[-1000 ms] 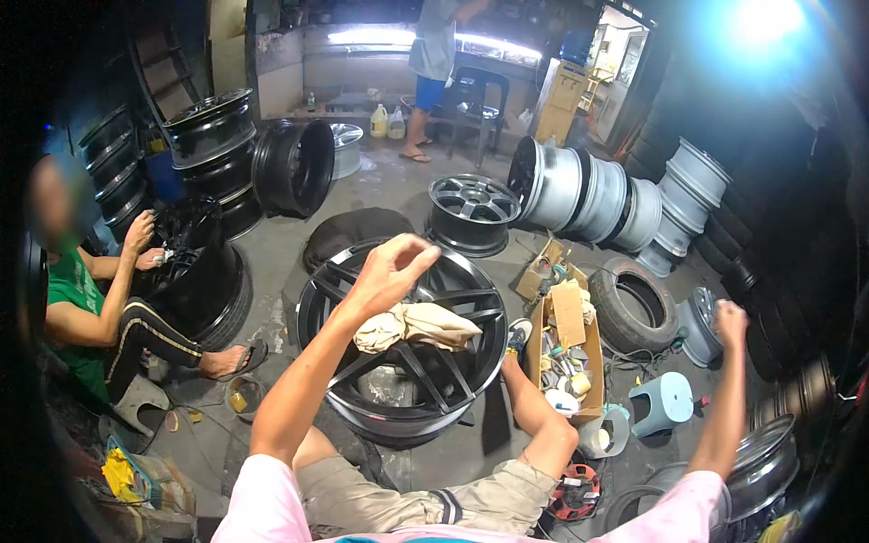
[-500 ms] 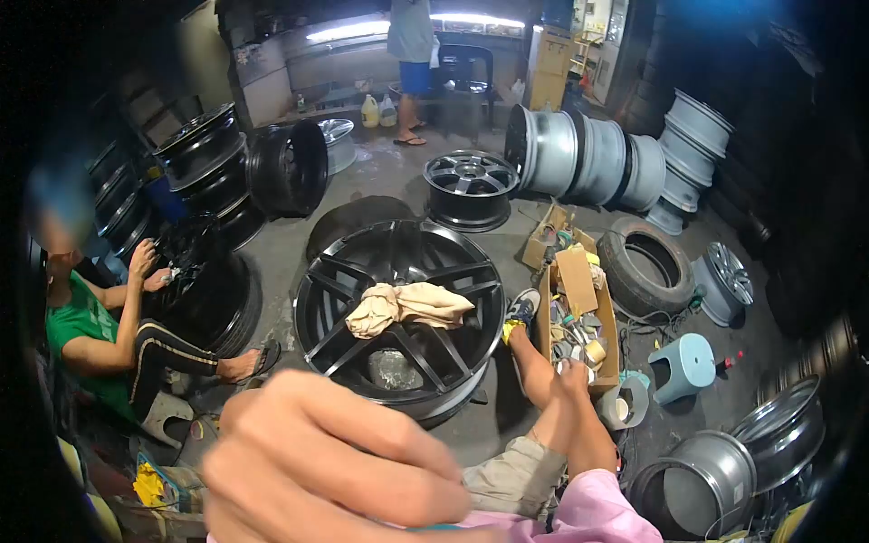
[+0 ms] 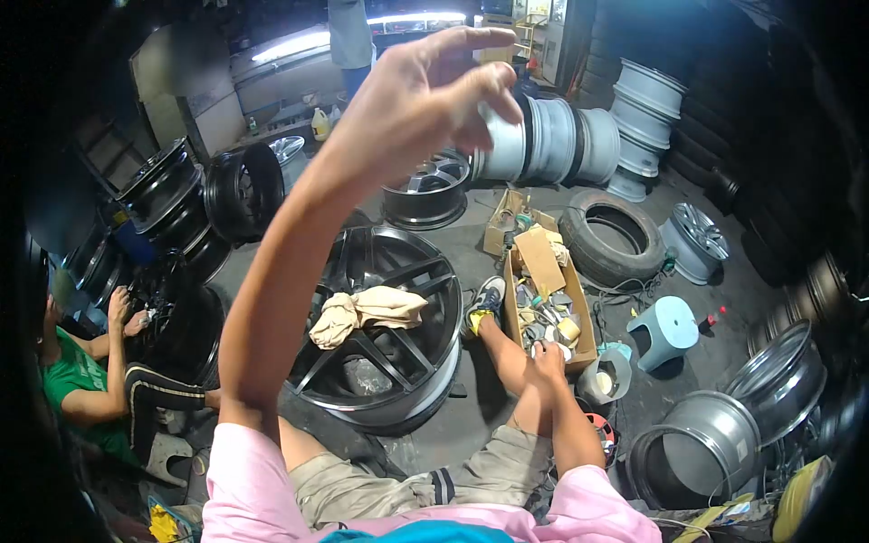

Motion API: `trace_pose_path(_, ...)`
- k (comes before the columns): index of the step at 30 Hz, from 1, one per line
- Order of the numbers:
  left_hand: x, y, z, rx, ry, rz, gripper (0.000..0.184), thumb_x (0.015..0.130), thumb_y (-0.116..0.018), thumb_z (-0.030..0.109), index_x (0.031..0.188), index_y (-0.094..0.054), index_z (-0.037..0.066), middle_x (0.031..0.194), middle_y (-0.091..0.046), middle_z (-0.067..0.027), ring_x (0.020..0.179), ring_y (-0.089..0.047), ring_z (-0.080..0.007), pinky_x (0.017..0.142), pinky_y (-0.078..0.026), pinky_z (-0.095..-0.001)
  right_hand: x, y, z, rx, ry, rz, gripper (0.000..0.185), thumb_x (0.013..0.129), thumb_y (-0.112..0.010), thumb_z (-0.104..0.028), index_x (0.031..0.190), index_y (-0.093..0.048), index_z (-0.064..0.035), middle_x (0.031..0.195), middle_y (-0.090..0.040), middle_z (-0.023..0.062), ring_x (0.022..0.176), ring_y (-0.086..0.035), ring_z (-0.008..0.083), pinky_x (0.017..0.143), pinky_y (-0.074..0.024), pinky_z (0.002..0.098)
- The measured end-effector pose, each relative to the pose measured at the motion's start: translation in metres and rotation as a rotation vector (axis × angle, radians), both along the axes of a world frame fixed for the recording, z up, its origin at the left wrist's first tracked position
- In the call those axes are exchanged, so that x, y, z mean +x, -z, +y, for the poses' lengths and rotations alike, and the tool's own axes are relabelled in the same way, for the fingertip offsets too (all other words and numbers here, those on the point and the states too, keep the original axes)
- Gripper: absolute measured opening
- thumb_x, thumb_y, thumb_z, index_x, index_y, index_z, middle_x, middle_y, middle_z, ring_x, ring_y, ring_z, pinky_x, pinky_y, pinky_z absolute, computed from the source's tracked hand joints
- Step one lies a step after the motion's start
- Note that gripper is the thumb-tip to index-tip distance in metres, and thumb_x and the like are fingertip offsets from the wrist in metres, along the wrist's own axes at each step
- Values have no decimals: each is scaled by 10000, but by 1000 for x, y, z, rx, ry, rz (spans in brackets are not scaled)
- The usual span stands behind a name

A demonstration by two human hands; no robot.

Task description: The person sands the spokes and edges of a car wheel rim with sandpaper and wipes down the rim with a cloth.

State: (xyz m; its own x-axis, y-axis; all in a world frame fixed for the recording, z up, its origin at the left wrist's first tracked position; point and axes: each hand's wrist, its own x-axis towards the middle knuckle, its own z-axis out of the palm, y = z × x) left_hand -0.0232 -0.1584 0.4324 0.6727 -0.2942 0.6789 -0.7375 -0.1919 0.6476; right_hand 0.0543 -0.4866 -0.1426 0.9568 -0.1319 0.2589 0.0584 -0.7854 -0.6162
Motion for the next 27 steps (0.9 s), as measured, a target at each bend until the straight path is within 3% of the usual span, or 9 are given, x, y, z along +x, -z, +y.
trace_pose_path(5,-45,32,-76,132,651,-283,203,881,-622,46,1044,-737,82,1040,-712,-120,910,-692,-270,788,-570,-387,-3,-6,2,44,-46,104,370,987,-630,-328,896,-734,15,886,-718,244,872,-710,392,802,-530,492)
trace_pose_path(9,-142,85,-115,388,1052,-103,503,844,-683,54,1344,-629,30,1117,-683,-195,1111,-691,-290,945,-551,-419,6,-5,-3,113,3,249,326,995,-591,-301,1004,-770,-28,882,-722,260,878,-718,413,799,-535,503)
trace_pose_path(11,-138,105,-142,916,762,-641,497,876,-652,47,1370,-598,19,1109,-688,-193,1128,-687,-300,953,-546,-432,7,0,-6,90,-46,176,323,988,-595,-297,1001,-768,-24,889,-722,260,883,-715,421,803,-535,502)
trace_pose_path(14,-7,62,-103,311,525,-197,352,914,-700,156,1231,-614,27,925,-719,-161,790,-706,-258,700,-587,-401,-3,-5,-2,180,-56,101,318,970,-604,-288,1004,-765,-16,917,-719,272,914,-706,451,824,-535,510)
trace_pose_path(16,59,-11,-63,133,99,208,252,891,-715,98,1072,-611,-43,834,-759,-190,668,-746,-240,583,-621,-382,14,36,-12,109,-60,50,356,985,-619,-299,891,-746,20,762,-716,201,727,-711,305,701,-533,448)
trace_pose_path(17,84,-36,-35,55,124,309,808,900,-667,112,1544,-232,-108,1006,-769,-199,726,-734,-250,657,-632,-365,16,39,-13,51,-48,36,361,980,-626,-304,867,-737,21,751,-714,189,713,-709,295,694,-533,443)
trace_pose_path(18,89,-52,-21,32,-31,250,853,907,-612,71,1586,-129,-113,996,-764,-209,712,-731,-253,655,-630,-376,22,44,-20,-11,-34,18,368,974,-632,-309,843,-727,22,739,-711,177,699,-707,285,687,-533,437)
trace_pose_path(22,43,-35,-12,103,98,200,741,895,-641,99,1564,-357,-45,952,-753,-194,713,-725,-244,661,-615,-357,8,16,-7,50,29,120,354,970,-643,-323,896,-761,2,770,-728,192,751,-719,323,737,-542,462)
trace_pose_path(27,-39,40,-55,461,582,-106,322,869,-700,90,1177,-740,3,980,-770,-191,897,-761,-292,814,-601,-403,19,30,-20,-19,-6,142,390,975,-611,-354,959,-770,1,827,-736,221,830,-731,368,799,-544,486)
